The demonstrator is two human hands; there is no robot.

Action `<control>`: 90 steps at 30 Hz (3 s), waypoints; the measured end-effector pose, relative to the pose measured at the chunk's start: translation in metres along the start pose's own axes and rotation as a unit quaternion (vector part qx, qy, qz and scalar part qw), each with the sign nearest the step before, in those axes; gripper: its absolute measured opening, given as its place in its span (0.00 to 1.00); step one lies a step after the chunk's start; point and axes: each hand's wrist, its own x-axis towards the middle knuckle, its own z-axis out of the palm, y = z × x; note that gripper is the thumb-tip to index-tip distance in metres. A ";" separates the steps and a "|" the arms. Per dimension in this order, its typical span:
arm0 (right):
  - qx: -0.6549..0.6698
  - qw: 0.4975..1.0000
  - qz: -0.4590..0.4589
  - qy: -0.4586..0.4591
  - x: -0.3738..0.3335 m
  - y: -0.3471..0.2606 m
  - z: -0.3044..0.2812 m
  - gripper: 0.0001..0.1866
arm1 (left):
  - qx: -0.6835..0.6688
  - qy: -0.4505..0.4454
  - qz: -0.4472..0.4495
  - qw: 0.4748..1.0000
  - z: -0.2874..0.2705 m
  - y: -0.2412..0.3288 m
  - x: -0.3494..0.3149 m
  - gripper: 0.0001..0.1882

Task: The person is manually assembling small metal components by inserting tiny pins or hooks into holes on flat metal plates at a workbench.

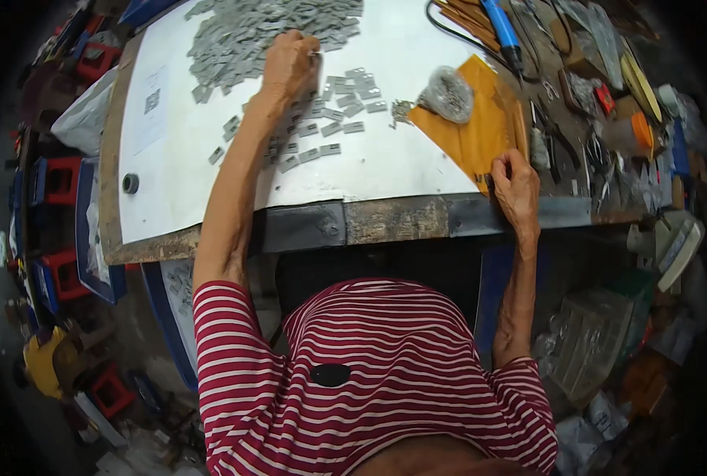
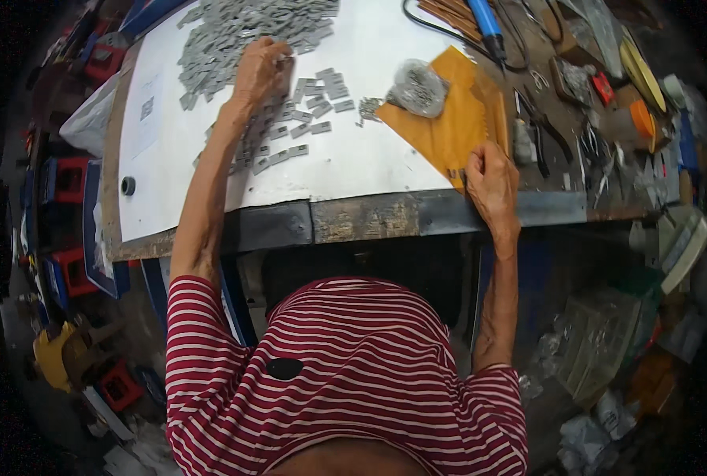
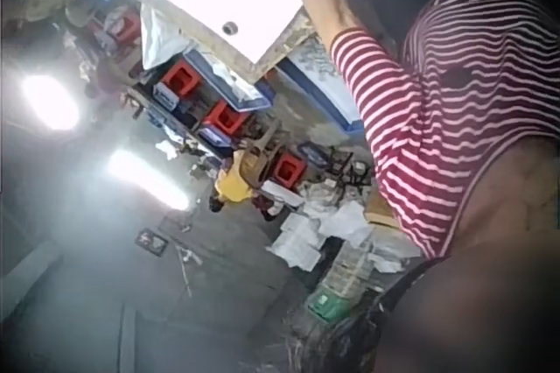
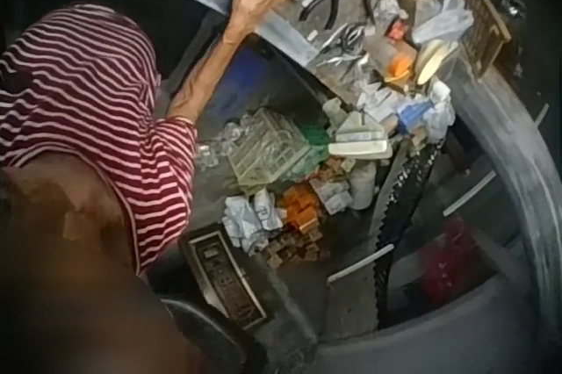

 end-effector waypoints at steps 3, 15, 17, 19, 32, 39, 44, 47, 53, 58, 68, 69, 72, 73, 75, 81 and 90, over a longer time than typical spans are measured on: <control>-0.004 1.000 0.021 -0.012 0.004 -0.001 0.003 0.04 | 0.030 0.038 0.057 0.997 0.012 -0.021 0.000 0.05; 0.468 0.862 0.184 -0.064 0.008 0.021 -0.009 0.08 | 0.056 0.108 0.106 0.987 0.002 0.001 0.003 0.06; 0.507 0.836 0.201 -0.060 0.010 0.017 -0.009 0.07 | 0.020 0.097 0.078 0.992 0.001 -0.005 0.003 0.06; 0.543 0.810 0.217 -0.056 0.011 0.015 -0.006 0.07 | -0.023 0.078 0.026 0.996 -0.005 0.002 0.005 0.09; 0.534 0.819 0.201 -0.059 0.010 0.020 0.004 0.07 | -0.425 0.027 -0.100 0.899 -0.048 0.080 -0.015 0.14; 0.522 0.830 0.179 -0.080 0.006 0.022 0.002 0.06 | -0.511 -0.046 -0.123 0.850 -0.076 0.141 -0.045 0.14; 0.494 0.844 0.193 -0.075 0.006 0.016 -0.001 0.06 | -0.580 -0.113 -0.187 0.785 -0.082 0.172 -0.069 0.12; 0.487 0.849 0.192 -0.071 0.005 0.015 -0.002 0.07 | -0.603 -0.154 -0.253 0.741 -0.083 0.188 -0.076 0.11; 0.504 0.838 0.200 -0.066 0.006 0.018 -0.002 0.07 | -0.615 -0.177 -0.276 0.717 -0.073 0.196 -0.085 0.10; 0.517 0.827 0.215 -0.052 0.004 0.013 -0.003 0.06 | -0.655 -0.181 -0.283 0.677 -0.063 0.202 -0.086 0.11; 0.511 0.840 0.160 -0.085 -0.007 -0.013 -0.005 0.05 | -0.675 -0.166 -0.306 0.650 -0.041 0.210 -0.089 0.13; 0.518 0.836 0.150 -0.101 -0.009 -0.014 -0.005 0.05 | -0.680 -0.164 -0.314 0.642 -0.041 0.210 -0.089 0.13; 0.525 0.831 0.134 -0.126 -0.013 -0.023 -0.004 0.05 | -0.685 -0.158 -0.314 0.639 -0.038 0.210 -0.091 0.13; 0.524 0.832 0.128 -0.132 -0.014 -0.027 -0.004 0.05 | -0.684 -0.157 -0.314 0.639 -0.038 0.210 -0.092 0.13; 0.515 0.838 0.131 -0.122 -0.017 -0.036 -0.002 0.05 | -0.672 -0.147 -0.316 0.654 -0.037 0.209 -0.093 0.14; 0.508 0.840 0.111 -0.154 -0.021 -0.041 0.003 0.05 | -0.672 -0.136 -0.314 0.657 -0.035 0.209 -0.095 0.12; 0.459 0.867 0.070 -0.183 -0.025 -0.048 -0.001 0.06 | -0.617 -0.172 -0.299 0.708 -0.038 0.207 -0.098 0.10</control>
